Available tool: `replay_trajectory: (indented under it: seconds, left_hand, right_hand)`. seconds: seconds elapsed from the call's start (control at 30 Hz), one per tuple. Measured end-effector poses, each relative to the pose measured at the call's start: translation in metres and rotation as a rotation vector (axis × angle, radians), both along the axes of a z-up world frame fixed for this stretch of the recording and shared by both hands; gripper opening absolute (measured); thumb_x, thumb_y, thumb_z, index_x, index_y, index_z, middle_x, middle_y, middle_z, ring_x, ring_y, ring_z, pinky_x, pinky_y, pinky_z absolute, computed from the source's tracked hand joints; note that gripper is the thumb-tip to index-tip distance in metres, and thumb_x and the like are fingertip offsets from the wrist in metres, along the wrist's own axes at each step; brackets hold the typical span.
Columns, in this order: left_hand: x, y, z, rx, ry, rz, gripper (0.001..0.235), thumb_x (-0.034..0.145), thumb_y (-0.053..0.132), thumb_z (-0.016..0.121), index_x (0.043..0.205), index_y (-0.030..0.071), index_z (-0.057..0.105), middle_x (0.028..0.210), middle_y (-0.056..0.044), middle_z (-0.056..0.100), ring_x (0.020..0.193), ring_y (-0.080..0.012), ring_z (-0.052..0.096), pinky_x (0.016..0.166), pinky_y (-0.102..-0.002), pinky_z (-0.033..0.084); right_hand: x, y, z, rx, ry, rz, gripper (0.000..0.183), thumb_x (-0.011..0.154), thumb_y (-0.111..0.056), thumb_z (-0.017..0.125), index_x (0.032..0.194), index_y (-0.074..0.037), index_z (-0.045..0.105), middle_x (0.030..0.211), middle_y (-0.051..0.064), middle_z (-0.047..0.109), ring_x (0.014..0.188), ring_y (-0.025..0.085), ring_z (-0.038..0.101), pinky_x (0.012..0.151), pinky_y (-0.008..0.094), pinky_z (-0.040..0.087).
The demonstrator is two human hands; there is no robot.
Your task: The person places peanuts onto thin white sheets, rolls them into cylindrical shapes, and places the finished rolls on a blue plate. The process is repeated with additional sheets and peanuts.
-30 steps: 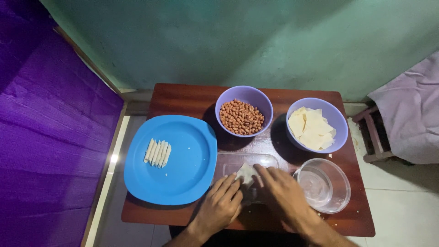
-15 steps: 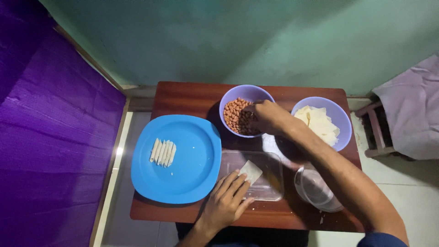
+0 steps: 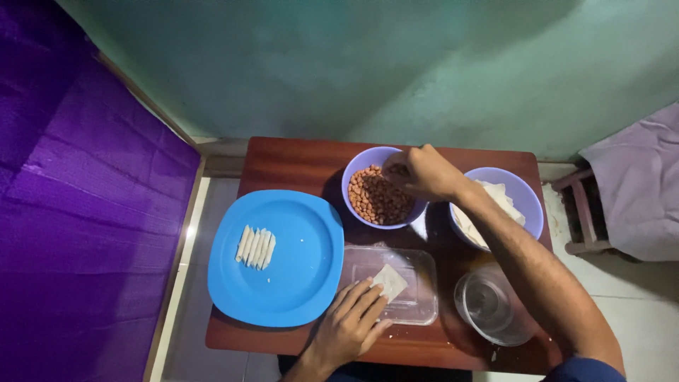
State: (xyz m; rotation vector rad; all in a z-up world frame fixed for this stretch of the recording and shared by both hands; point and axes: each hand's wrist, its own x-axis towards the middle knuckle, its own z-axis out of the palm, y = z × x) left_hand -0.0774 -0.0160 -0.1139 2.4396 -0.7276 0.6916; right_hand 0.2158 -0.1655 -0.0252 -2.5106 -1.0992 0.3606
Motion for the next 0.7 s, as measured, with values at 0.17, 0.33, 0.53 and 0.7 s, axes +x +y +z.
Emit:
replay_trajectory:
  seconds: [0.17,0.33,0.53,0.7]
  left_hand:
    - [0.0,0.0,0.002,0.005,0.002,-0.008,0.031,0.098,0.023,0.076,0.116,-0.002,0.071,0.124,-0.02,0.068,0.118,-0.0391,0.063,0.098,-0.051,0.053]
    - [0.003,0.001,0.007,0.0,-0.016,0.001,0.029,0.097,0.021,0.077,0.115,-0.002,0.071,0.123,-0.019,0.069,0.116,-0.0386,0.064,0.099,-0.051,0.053]
    - [0.002,0.001,0.007,-0.002,-0.002,-0.023,0.031,0.096,0.02,0.08,0.116,-0.002,0.071,0.121,-0.018,0.068,0.118,-0.0383,0.063,0.098,-0.051,0.054]
    - [0.003,0.001,0.008,0.0,0.006,-0.025,0.029,0.098,0.021,0.077,0.115,-0.002,0.071,0.121,-0.018,0.068,0.117,-0.0381,0.063,0.097,-0.051,0.053]
  right_hand:
    - [0.001,0.004,0.003,0.026,0.02,0.023,0.019,0.087,-0.014,0.062,0.101,-0.015,0.075,0.096,0.004,0.079,0.078,0.027,0.072,0.076,0.039,0.052]
    - [0.0,0.015,-0.001,-0.29,0.094,-0.057,0.022,0.089,-0.032,0.056,0.097,-0.027,0.076,0.093,0.011,0.076,0.084,0.035,0.071,0.076,0.045,0.055]
    - [0.004,0.036,-0.026,-0.281,-0.045,-0.038,0.034,0.101,-0.03,0.041,0.1,-0.016,0.073,0.103,0.017,0.072,0.089,0.044,0.069,0.075,0.057,0.052]
    - [0.011,0.041,-0.058,-0.341,-0.289,0.147,0.023,0.09,-0.01,0.056,0.107,-0.013,0.072,0.097,0.013,0.073,0.079,0.037,0.072,0.064,0.052,0.057]
